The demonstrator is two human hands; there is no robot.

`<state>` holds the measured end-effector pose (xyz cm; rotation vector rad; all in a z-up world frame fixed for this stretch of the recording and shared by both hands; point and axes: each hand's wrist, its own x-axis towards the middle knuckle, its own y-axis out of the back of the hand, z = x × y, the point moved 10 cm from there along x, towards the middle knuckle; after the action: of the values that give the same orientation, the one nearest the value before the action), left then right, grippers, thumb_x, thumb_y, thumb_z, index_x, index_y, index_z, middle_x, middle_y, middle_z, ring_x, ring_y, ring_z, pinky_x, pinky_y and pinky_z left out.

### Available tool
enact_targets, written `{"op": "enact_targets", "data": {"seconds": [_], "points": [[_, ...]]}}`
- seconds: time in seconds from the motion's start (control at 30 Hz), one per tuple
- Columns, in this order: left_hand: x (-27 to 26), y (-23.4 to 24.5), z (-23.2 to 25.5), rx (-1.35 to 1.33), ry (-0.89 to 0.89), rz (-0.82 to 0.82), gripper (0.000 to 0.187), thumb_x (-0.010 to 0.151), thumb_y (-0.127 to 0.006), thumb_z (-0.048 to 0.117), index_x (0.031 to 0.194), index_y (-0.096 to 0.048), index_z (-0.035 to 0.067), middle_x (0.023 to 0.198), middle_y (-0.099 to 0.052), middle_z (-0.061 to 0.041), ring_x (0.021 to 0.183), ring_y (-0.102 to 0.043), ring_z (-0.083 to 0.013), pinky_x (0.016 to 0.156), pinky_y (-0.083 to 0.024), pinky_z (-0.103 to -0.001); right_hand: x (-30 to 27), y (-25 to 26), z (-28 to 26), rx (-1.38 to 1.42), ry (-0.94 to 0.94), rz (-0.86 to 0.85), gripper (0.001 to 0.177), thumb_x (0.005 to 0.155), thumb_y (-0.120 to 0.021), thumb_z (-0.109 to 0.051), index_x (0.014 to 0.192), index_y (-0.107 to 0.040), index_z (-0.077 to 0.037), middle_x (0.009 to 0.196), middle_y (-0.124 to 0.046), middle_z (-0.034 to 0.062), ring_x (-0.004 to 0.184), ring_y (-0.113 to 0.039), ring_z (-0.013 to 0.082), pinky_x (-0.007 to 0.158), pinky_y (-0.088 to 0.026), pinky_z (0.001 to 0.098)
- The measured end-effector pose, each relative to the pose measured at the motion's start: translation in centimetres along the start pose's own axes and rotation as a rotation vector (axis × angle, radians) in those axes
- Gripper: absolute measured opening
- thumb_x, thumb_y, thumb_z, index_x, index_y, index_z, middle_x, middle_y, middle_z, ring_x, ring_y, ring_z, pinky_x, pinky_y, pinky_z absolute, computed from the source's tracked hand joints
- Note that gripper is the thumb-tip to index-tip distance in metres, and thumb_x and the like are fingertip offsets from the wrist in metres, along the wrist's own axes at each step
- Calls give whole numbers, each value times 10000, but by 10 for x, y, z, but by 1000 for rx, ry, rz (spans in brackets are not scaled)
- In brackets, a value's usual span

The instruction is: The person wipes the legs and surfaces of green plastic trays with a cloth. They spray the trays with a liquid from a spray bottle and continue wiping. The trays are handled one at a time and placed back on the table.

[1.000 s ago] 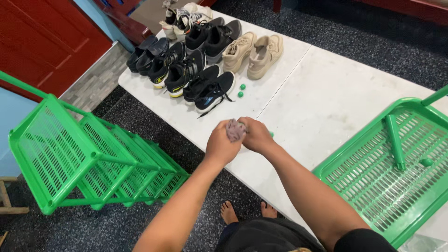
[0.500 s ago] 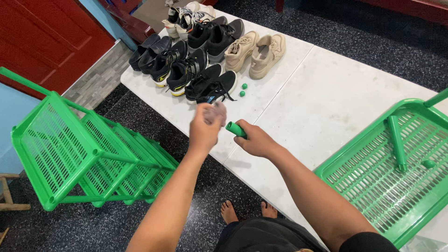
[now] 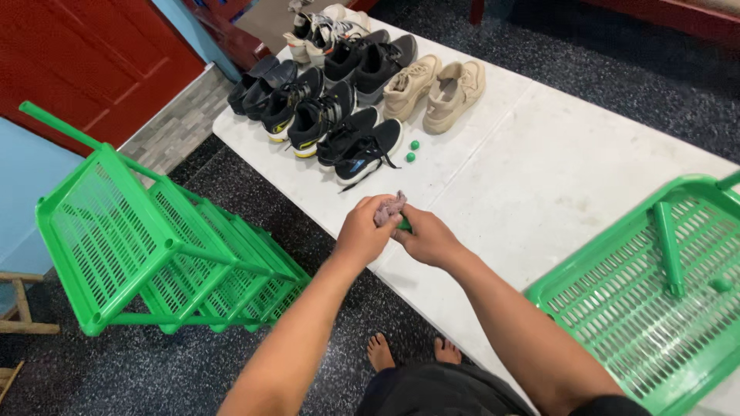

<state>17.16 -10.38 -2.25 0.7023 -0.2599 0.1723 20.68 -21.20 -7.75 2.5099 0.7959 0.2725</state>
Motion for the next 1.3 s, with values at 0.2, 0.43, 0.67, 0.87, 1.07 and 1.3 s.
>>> {"op": "enact_targets", "data": {"seconds": [0.2, 0.43, 0.67, 0.87, 1.07, 1.3], "points": [[-8, 13, -17, -31, 375, 128, 464, 837, -819, 305, 1168, -670, 17, 961, -770, -160, 874, -769, -260, 774, -582, -374, 6, 11, -5, -46, -159, 19, 410, 890, -715, -269, 1266, -616, -137, 1023, -745, 161, 941, -712, 342, 819, -540, 431], [-10, -10, -37, -137, 411, -170, 417, 824, -794, 279, 1166, -719, 53, 865, -773, -78, 749, -733, -150, 699, -573, -316, -2, 19, -18, -124, -93, -47, 379, 894, -699, -242, 1255, -644, -140, 1005, -749, 135, 940, -712, 330, 814, -535, 431], [-15, -18, -71, -197, 530, -358, 257, 903, -760, 246, 981, -777, 1, 757, -730, -44, 641, -649, -100, 609, -545, -290, -5, 8, -21, -137, -31, -118, 395, 873, -723, -226, 1248, -658, -121, 977, -755, 153, 900, -712, 324, 804, -536, 426], [-8, -9, -61, -535, 580, -140, 219, 936, -684, 220, 1084, -723, 64, 777, -666, 8, 552, -530, -99, 467, -409, -293, 2, -27, 4, 672, -235, -204, 261, 979, -662, -234, 1132, -654, -22, 902, -686, 95, 709, -614, 176, 646, -496, 338], [7, 6, -34, -486, 460, -285, 180, 961, -694, 246, 1007, -702, 72, 692, -627, 12, 497, -480, -61, 408, -370, -266, -6, -33, -3, 1185, -405, -466, 259, 1007, -578, -303, 1075, -623, -57, 847, -614, 43, 584, -509, 106, 537, -450, 274], [2, 20, -34, -324, 560, -244, 241, 947, -718, 231, 870, -655, 11, 636, -601, -16, 453, -478, -91, 386, -384, -310, 2, 11, -49, -251, 211, 252, 503, 908, -695, -288, 1332, -585, -42, 943, -727, 148, 808, -685, 342, 658, -526, 445]]}}
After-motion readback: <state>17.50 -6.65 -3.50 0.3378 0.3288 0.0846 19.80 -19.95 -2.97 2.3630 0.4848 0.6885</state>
